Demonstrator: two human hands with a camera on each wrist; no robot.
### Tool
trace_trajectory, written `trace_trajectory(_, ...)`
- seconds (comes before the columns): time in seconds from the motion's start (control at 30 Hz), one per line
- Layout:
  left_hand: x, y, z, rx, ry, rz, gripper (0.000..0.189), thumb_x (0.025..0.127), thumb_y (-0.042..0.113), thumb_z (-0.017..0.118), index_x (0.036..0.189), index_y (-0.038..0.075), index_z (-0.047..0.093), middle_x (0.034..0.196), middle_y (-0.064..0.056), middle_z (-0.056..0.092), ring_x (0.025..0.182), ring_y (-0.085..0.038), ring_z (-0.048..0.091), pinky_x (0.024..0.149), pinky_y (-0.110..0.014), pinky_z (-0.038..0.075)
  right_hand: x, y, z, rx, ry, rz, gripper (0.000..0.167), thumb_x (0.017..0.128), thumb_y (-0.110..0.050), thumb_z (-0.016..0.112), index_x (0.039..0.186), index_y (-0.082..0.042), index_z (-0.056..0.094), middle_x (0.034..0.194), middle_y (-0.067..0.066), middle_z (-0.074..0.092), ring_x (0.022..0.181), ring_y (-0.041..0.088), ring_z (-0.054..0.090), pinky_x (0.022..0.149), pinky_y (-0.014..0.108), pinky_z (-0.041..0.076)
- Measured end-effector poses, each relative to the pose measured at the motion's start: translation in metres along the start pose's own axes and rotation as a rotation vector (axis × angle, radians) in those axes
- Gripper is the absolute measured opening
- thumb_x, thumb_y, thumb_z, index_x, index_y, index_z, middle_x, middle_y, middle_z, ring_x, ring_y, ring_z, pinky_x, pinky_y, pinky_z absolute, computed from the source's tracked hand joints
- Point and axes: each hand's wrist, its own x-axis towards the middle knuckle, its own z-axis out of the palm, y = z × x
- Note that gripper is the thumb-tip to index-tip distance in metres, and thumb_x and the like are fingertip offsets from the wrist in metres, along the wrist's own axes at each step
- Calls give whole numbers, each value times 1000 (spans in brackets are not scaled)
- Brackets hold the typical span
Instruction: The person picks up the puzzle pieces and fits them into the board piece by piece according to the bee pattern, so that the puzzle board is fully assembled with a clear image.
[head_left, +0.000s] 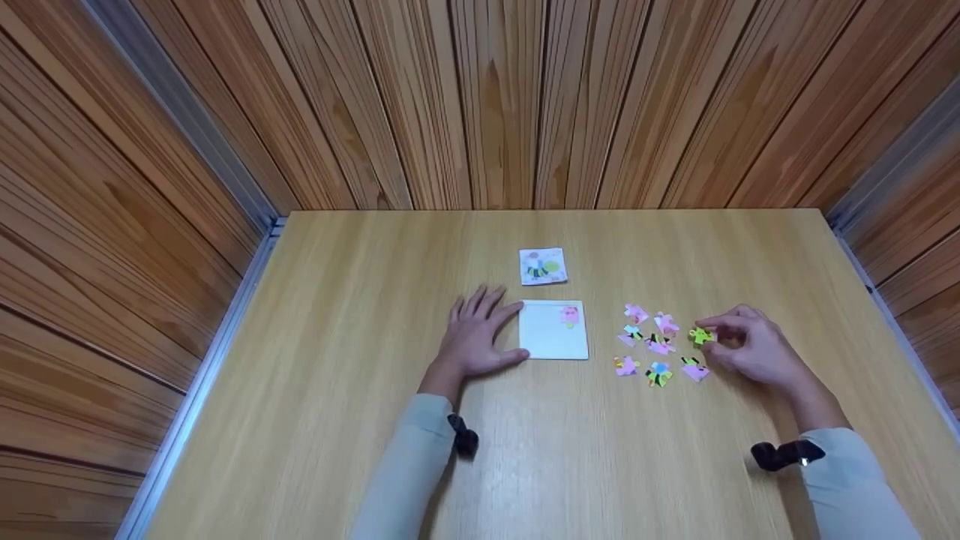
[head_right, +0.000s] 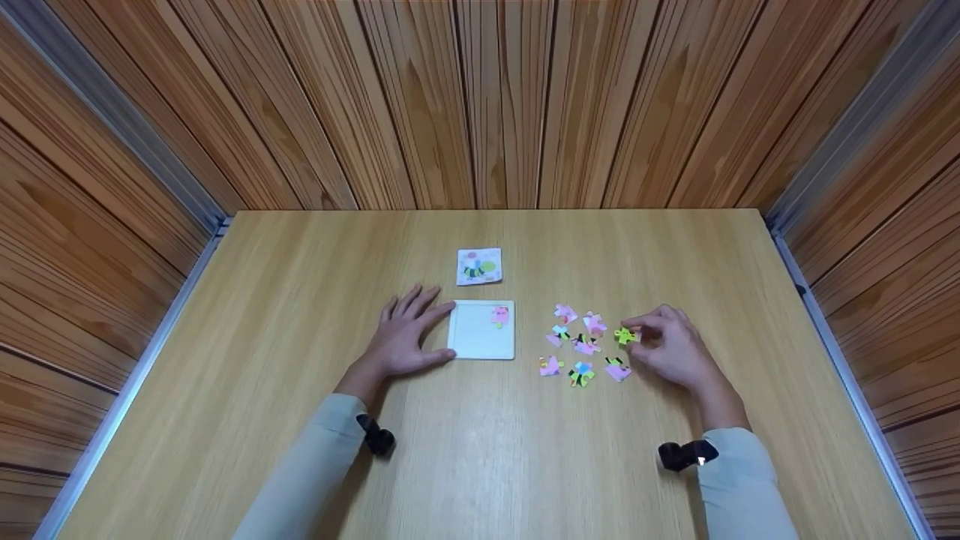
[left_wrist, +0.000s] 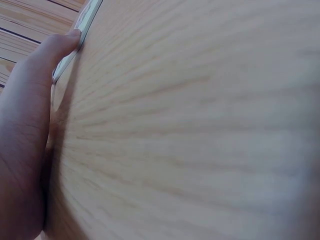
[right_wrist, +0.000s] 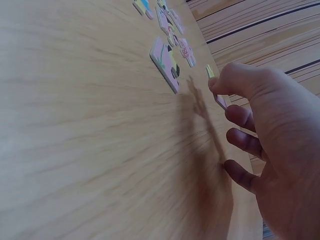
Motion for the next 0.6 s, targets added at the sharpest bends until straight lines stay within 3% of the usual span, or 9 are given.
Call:
trace_trajectory(0.27,0,2,-2,9,17,9,94,93,79,65,173,33,47,189,-7,30,179,-43,16,140,-76,11,3,-9,3,32,-4,-2,33,99,-7,82,132,-4,82,105,7,62,89,5,51,74,18,44)
trace_trajectory(0.6,-1,2,-1,15,12,4,94,93,79,64,173,34,46,190,-7,27,179,-42,15,140,-76,11,11,-22,8,76,-38,13,35,101,-9,82,135,-6,81,107,8,60,94,10,52,74,19,47)
